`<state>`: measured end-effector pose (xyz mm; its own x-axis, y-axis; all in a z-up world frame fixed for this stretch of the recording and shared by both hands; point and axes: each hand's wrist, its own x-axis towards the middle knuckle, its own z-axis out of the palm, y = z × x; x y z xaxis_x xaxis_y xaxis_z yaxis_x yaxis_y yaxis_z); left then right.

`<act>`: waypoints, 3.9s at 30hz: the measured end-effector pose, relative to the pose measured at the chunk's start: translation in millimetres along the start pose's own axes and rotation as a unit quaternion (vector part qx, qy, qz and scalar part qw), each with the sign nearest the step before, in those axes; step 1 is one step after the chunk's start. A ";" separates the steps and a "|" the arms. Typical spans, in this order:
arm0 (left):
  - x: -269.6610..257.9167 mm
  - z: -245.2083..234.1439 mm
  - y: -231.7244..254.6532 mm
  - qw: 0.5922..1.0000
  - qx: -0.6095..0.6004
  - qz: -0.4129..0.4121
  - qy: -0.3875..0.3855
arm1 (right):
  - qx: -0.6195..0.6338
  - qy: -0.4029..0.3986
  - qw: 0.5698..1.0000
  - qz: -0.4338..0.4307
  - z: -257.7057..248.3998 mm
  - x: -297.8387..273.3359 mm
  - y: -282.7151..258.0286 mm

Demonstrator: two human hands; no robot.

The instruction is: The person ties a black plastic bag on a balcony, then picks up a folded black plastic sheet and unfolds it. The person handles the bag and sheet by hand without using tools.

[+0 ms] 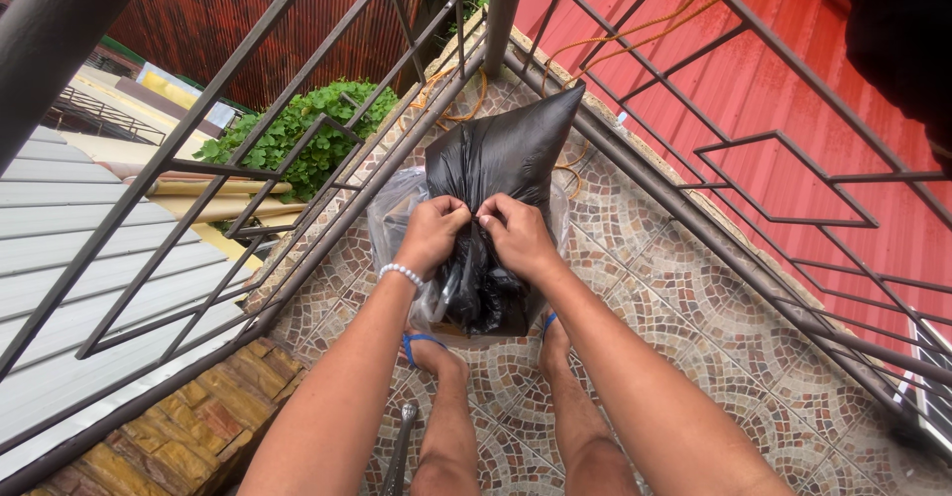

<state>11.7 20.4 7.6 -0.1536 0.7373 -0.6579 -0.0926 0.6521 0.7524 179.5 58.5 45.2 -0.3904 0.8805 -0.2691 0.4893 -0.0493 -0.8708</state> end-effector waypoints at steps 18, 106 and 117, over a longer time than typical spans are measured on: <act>-24.6 1.2 53.8 0.941 0.271 0.201 -0.007 | -0.059 -0.053 0.997 -0.019 -27.5 21.8 -12.6; 10.2 9.0 -28.6 0.851 0.522 0.047 -0.032 | -0.219 -0.051 0.971 -0.076 -5.2 26.3 112.5; -5.8 5.5 -28.8 0.884 0.450 0.129 -0.025 | -0.332 -0.153 0.929 -0.048 4.1 11.2 91.3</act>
<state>20.7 -1.7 -10.4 -0.0107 0.8738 -0.4861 0.7617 0.3221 0.5622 216.7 61.9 -39.0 -0.6100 0.6862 -0.3963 0.7754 0.4138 -0.4771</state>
